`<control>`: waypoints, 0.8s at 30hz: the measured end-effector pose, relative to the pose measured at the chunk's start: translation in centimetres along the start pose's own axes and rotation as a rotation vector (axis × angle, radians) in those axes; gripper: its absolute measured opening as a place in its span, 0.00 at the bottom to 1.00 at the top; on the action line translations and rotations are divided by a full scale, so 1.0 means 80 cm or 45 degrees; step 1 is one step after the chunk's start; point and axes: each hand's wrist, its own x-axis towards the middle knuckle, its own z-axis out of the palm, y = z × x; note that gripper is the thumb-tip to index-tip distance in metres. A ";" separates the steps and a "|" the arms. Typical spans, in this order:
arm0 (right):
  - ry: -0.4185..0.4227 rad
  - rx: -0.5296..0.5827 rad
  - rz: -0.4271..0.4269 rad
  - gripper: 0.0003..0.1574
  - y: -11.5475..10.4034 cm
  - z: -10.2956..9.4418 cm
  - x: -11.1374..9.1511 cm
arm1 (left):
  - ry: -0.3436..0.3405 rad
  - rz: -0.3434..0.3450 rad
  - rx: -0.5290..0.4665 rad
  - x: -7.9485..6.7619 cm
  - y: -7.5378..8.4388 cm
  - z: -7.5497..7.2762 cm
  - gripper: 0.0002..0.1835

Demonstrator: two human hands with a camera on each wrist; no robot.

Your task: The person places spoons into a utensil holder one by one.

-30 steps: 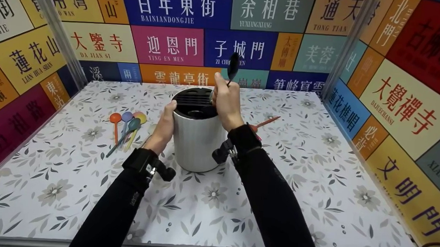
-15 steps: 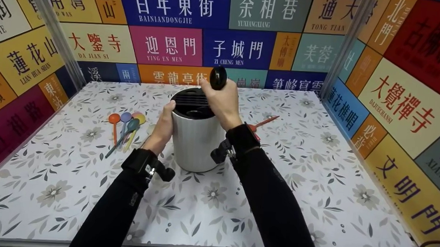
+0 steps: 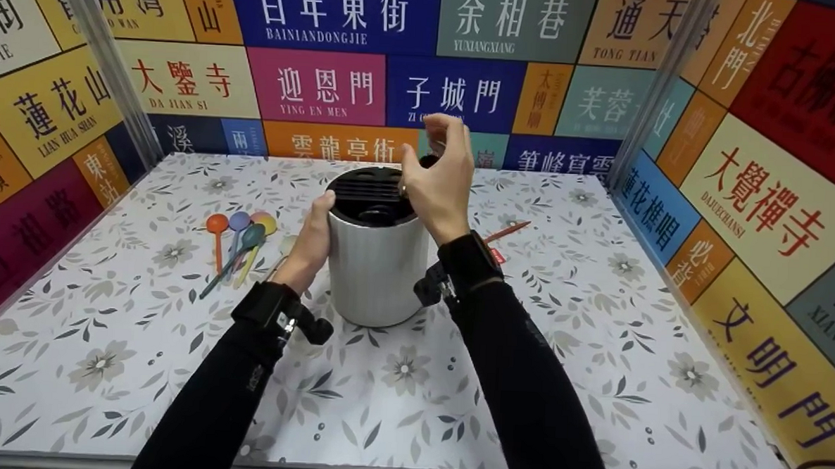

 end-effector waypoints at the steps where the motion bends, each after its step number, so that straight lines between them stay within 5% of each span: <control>1: -0.007 -0.019 0.025 0.28 0.001 -0.003 0.001 | -0.001 -0.002 0.000 0.000 0.000 0.000 0.33; 8: -0.139 -0.154 0.259 0.50 0.017 -0.025 0.002 | 0.015 -0.030 0.001 -0.001 -0.001 0.001 0.32; 24: -0.214 -0.346 0.412 0.47 0.084 -0.069 -0.007 | 0.007 -0.024 -0.015 -0.002 0.001 0.001 0.33</control>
